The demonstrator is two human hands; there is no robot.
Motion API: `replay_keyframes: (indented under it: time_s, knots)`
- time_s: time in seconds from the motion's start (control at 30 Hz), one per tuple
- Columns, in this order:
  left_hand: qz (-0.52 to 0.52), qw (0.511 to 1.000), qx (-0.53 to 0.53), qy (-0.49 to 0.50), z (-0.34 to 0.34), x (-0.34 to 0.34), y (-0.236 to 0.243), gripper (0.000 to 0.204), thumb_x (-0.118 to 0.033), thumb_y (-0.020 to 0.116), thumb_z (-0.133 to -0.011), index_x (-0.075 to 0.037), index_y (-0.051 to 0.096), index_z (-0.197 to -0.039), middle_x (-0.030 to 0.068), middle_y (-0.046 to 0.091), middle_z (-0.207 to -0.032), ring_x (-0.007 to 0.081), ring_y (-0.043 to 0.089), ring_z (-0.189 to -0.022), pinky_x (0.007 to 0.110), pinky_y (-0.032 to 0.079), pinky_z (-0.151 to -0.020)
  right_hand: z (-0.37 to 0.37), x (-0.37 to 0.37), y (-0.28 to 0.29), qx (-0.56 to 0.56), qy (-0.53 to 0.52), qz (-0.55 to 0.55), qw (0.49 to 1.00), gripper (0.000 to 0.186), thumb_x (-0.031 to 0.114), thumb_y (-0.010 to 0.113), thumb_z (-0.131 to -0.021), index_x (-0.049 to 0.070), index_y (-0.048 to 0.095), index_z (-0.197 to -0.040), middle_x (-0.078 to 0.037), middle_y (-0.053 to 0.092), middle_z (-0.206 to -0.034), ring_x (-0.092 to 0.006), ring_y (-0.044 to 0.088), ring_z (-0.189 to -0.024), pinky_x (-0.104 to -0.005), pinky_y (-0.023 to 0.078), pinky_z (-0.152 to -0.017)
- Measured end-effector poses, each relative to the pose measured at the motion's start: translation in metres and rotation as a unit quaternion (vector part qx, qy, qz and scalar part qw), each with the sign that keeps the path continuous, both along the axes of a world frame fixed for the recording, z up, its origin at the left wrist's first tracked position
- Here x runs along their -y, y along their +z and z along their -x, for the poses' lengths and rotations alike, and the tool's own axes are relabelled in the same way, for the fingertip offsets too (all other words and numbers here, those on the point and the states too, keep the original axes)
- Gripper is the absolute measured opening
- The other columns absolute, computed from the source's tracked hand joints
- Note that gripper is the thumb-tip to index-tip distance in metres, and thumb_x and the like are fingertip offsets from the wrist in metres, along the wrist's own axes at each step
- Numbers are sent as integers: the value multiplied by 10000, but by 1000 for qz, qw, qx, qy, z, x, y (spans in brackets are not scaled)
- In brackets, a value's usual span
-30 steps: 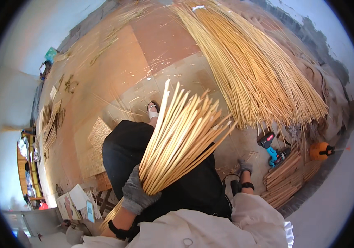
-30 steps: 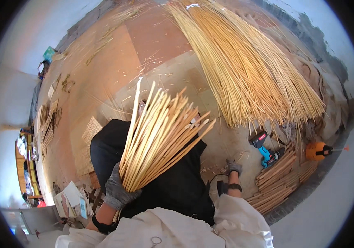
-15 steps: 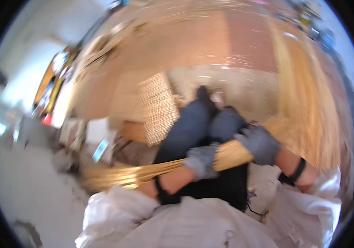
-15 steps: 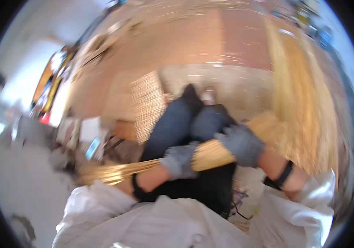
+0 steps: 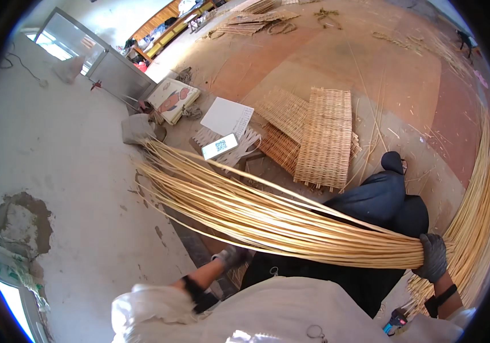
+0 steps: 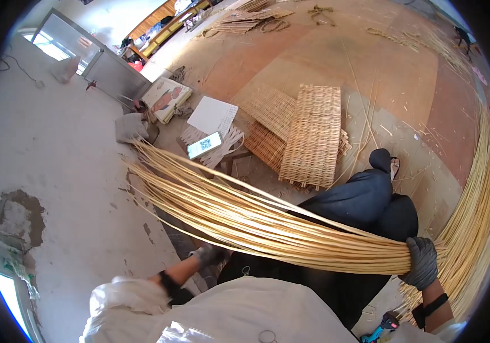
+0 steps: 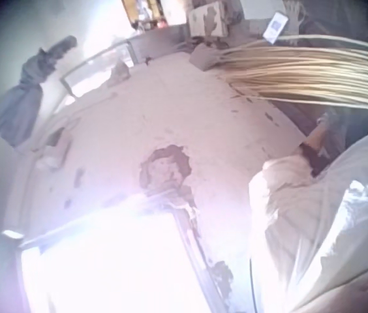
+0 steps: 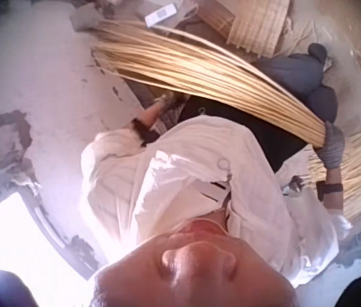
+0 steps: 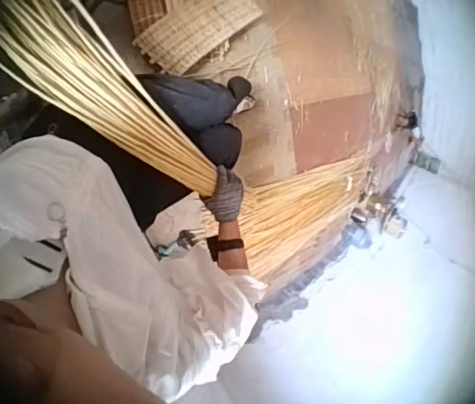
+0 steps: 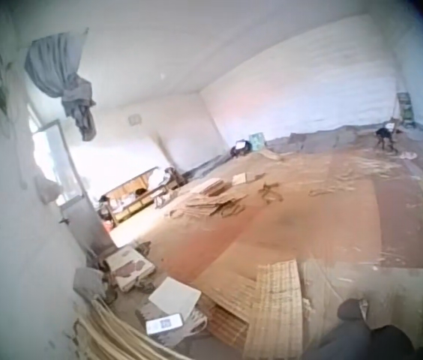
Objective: The person prepares wicker strips by gathering and cutting them, then weaves them into mats, measuring the width with a tape measure and trimming the edges with cutters.
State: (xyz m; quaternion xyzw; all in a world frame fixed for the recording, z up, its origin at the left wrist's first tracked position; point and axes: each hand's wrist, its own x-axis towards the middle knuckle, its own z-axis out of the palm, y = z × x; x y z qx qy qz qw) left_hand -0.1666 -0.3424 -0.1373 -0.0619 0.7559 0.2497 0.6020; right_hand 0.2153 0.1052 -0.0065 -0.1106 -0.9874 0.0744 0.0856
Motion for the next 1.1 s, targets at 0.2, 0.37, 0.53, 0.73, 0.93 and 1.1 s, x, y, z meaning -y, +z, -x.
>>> replay_keyframes:
  time_s: [0.2, 0.37, 0.53, 0.73, 0.93, 1.1]
  knots:
    - [-651, 633, 180, 379, 21, -173, 45, 418, -439, 366, -844, -93, 571, -956, 62, 558, -745, 168, 520, -782, 328, 441, -652, -9, -4, 15, 83, 1, 18, 996, 755, 237, 698, -337, 28, 432, -1012, -169, 478, -872, -339, 468, -787, -431, 368, -724]
    - [-747, 581, 156, 284, -28, -168, 120, 473, -424, 232, -880, -144, 610, -834, 26, 531, -628, 177, 510, -786, 391, 401, -672, -35, -17, 7, 102, 26, 93, 990, 779, 264, 714, -308, 26, 443, -999, -167, 492, -830, -335, 481, -737, -427, 389, -687]
    - [-872, 320, 360, 81, -41, -153, 169, 469, -401, 207, -889, -207, 590, -700, -55, 614, -674, 61, 529, -571, 280, 329, -765, -48, 1, -12, 50, -18, 78, 996, 749, 246, 722, -337, 63, 448, -1009, -187, 436, -949, -373, 435, -884, -471, 337, -812]
    - [-794, 212, 480, -308, -16, -232, 258, 263, -293, 352, -858, -135, 540, -764, 21, 600, -732, 128, 541, -654, 330, 412, -668, -45, 8, -43, -59, -74, 176, 980, 660, 222, 694, -411, 47, 479, -1011, -178, 487, -969, -359, 451, -928, -441, 359, -812]
    - [-635, 628, 386, -230, -45, -330, 375, 351, -268, 251, -892, -2, 461, -984, 29, 595, -739, 102, 544, -637, 246, 442, -668, -91, 71, -82, -235, -216, 239, 917, 706, 198, 702, -401, 39, 447, -1040, -160, 487, -966, -332, 474, -916, -422, 360, -823]
    - [-558, 358, 619, -421, -129, -504, 362, 458, -382, 256, -880, -93, 549, -679, 64, 537, -518, 192, 537, -468, 337, 467, -529, -96, 112, -80, -280, -324, 251, 868, 719, 217, 705, -428, 37, 433, -1069, -157, 498, -971, -332, 490, -898, -404, 378, -803]
